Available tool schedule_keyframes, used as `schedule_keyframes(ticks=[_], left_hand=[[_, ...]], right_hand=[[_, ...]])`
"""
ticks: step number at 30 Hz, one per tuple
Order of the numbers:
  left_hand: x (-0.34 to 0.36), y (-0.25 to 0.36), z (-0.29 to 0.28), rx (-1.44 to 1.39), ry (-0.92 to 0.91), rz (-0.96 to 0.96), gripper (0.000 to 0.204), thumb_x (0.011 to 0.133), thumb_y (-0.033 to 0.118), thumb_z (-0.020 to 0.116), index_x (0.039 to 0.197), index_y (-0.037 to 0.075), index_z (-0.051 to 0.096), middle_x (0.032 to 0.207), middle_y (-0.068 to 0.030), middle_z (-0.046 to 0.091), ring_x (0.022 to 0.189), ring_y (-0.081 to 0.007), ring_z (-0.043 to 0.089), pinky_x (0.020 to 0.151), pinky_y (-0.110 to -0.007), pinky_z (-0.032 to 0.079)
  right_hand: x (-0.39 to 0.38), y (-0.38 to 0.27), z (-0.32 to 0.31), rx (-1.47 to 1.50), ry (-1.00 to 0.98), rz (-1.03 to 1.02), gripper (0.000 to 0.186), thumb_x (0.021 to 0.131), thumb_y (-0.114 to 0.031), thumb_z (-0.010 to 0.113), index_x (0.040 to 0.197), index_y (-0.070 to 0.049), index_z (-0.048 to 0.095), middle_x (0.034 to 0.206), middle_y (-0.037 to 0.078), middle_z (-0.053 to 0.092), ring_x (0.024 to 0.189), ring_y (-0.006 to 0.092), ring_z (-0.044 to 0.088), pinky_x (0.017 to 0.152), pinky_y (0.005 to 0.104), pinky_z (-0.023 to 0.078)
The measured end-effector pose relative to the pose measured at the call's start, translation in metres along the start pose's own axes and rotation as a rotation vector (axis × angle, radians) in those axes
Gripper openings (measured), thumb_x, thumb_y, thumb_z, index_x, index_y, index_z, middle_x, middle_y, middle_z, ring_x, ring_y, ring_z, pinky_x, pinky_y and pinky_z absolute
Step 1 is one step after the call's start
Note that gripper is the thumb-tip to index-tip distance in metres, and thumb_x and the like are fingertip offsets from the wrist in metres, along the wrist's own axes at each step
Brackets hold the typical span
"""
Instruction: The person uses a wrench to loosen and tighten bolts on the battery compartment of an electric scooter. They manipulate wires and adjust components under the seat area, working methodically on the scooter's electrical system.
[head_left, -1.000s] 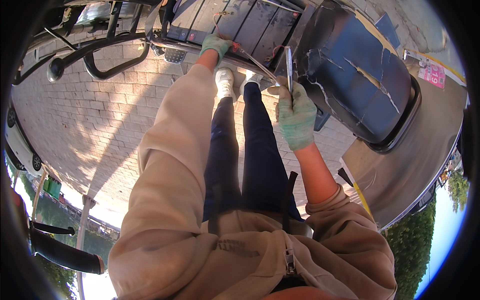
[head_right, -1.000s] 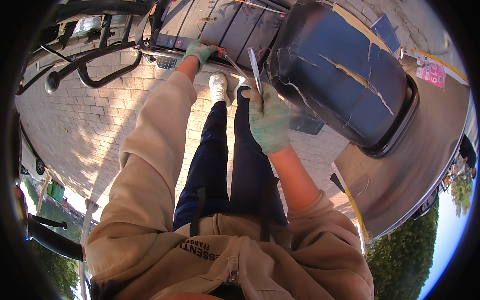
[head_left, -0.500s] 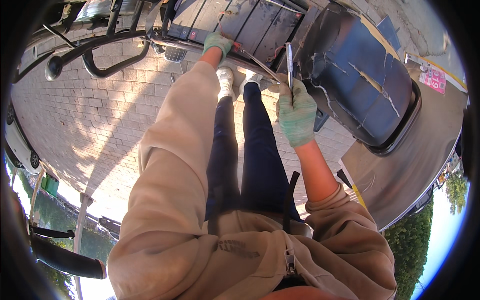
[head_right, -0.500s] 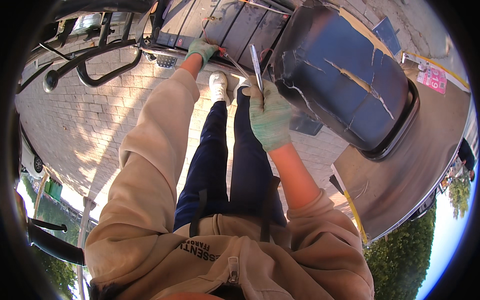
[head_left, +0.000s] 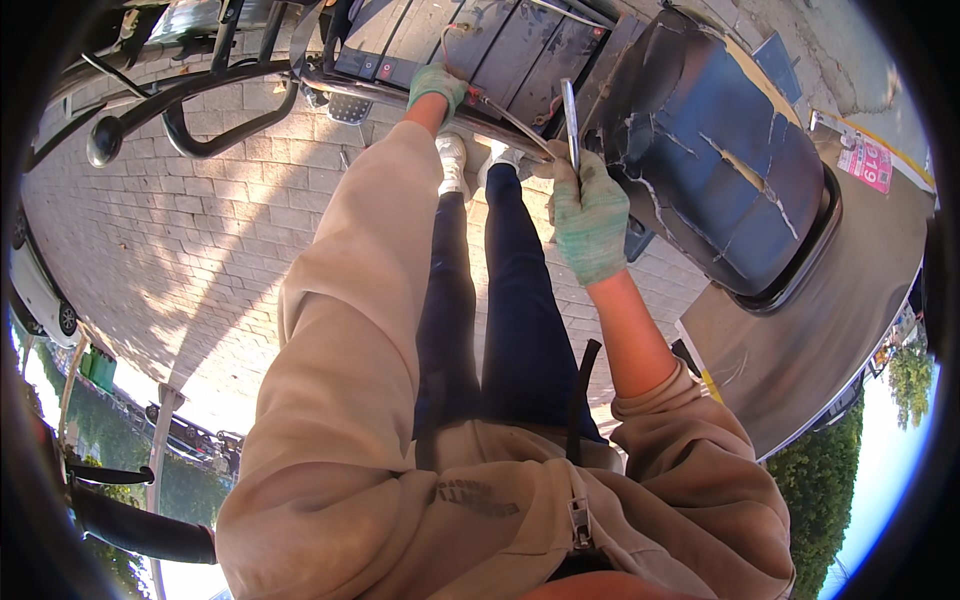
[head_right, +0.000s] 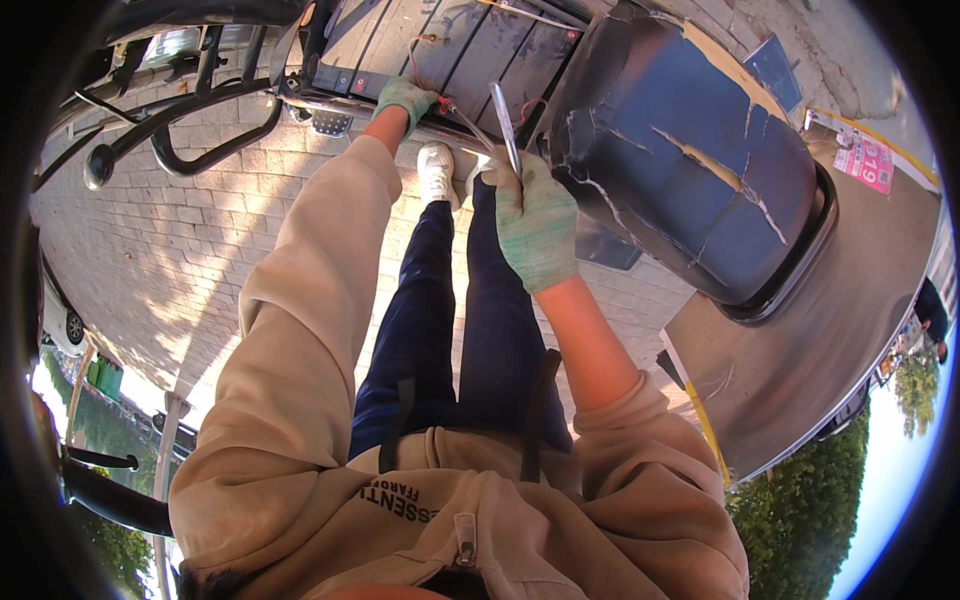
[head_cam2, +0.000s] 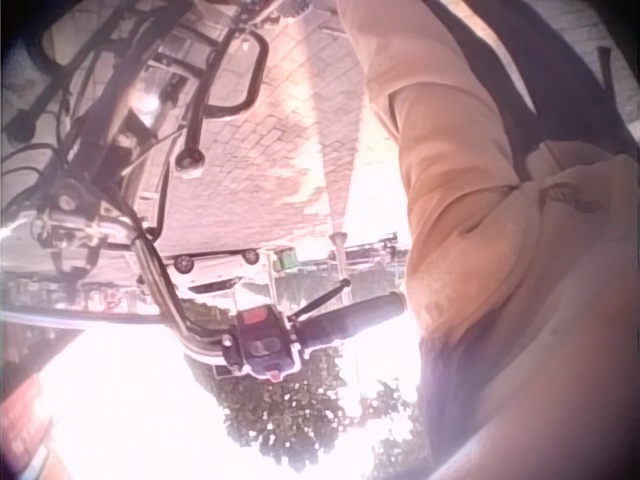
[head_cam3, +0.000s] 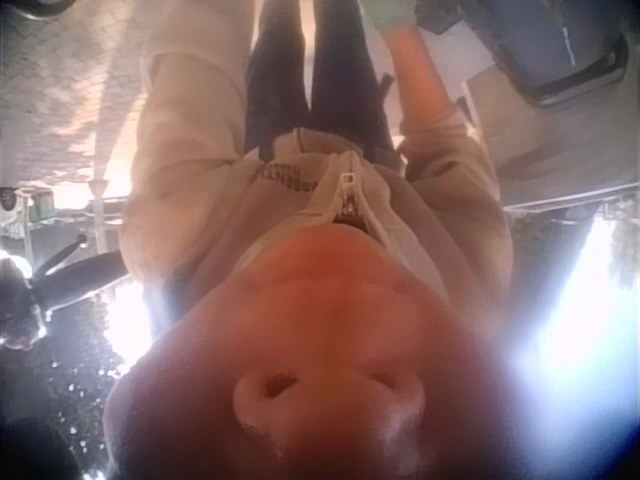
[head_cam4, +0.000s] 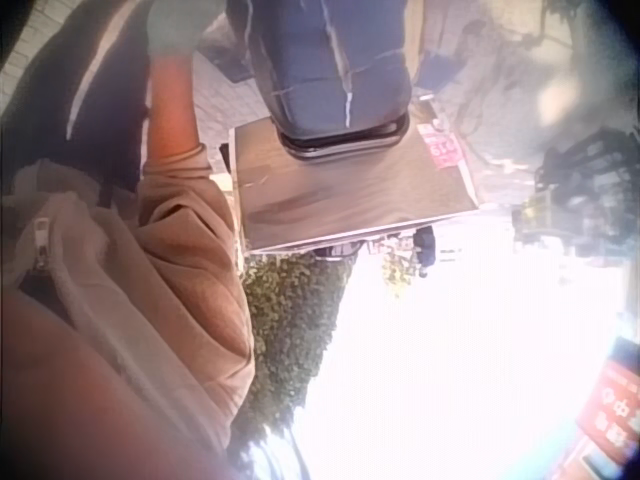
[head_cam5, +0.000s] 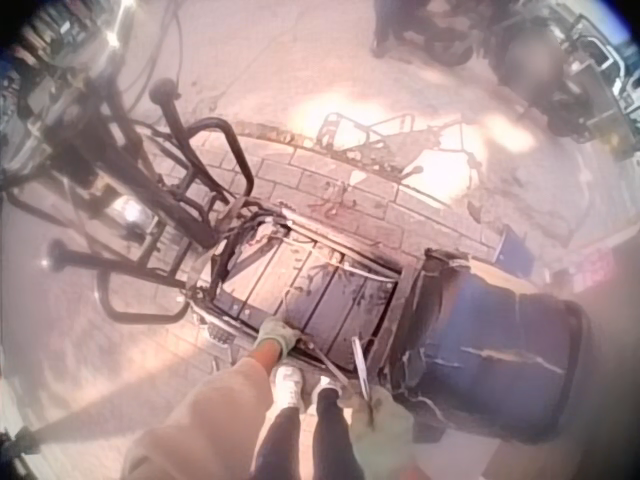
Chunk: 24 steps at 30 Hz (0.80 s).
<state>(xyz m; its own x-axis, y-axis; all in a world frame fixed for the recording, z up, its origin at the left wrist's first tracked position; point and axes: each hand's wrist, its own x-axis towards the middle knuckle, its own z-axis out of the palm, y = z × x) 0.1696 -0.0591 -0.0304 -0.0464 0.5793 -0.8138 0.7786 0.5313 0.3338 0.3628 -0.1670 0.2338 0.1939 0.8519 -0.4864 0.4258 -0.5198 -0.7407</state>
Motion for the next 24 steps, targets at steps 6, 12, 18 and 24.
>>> schedule_keyframes(ticks=[6,12,18,24], left_hand=[[-0.004,0.0,0.0,-0.074,0.006,0.002,0.03,0.075,0.028,0.077,0.103,0.015,0.077,0.11,-0.0141,0.072,0.107,-0.0311,0.067,0.094,-0.039,0.052],[-0.013,0.008,-0.008,-0.027,0.002,0.014,0.031,0.074,0.029,0.078,0.102,0.016,0.077,0.11,-0.0141,0.072,0.106,-0.0312,0.067,0.093,-0.039,0.052],[-0.01,0.014,-0.014,0.218,-0.072,0.051,0.034,0.074,0.035,0.078,0.1,0.014,0.077,0.102,-0.0143,0.073,0.098,-0.0306,0.069,0.086,-0.039,0.053],[0.002,0.004,-0.009,0.178,-0.098,0.093,0.042,0.073,0.039,0.078,0.101,0.008,0.077,0.109,-0.0198,0.07,0.107,-0.0345,0.066,0.092,-0.041,0.052]], right_hand=[[0.009,-0.006,-0.006,-0.102,-0.072,-0.069,0.023,0.102,-0.017,0.054,0.117,-0.002,0.064,0.082,0.003,0.072,0.055,0.0057,0.055,0.054,0.0234,0.047],[0.011,-0.017,-0.009,-0.194,-0.089,-0.115,0.022,0.101,-0.017,0.056,0.116,-0.004,0.065,0.082,0.006,0.073,0.06,0.011,0.06,0.062,0.0267,0.05],[0.014,-0.023,-0.01,-0.14,-0.085,-0.091,0.022,0.098,-0.021,0.059,0.109,-0.002,0.065,0.083,0.012,0.073,0.076,0.0285,0.071,0.071,0.0364,0.055],[0.011,-0.022,-0.009,-0.138,-0.111,-0.072,0.024,0.099,-0.021,0.058,0.111,-0.001,0.064,0.085,0.012,0.074,0.077,0.0272,0.072,0.072,0.0352,0.055]])
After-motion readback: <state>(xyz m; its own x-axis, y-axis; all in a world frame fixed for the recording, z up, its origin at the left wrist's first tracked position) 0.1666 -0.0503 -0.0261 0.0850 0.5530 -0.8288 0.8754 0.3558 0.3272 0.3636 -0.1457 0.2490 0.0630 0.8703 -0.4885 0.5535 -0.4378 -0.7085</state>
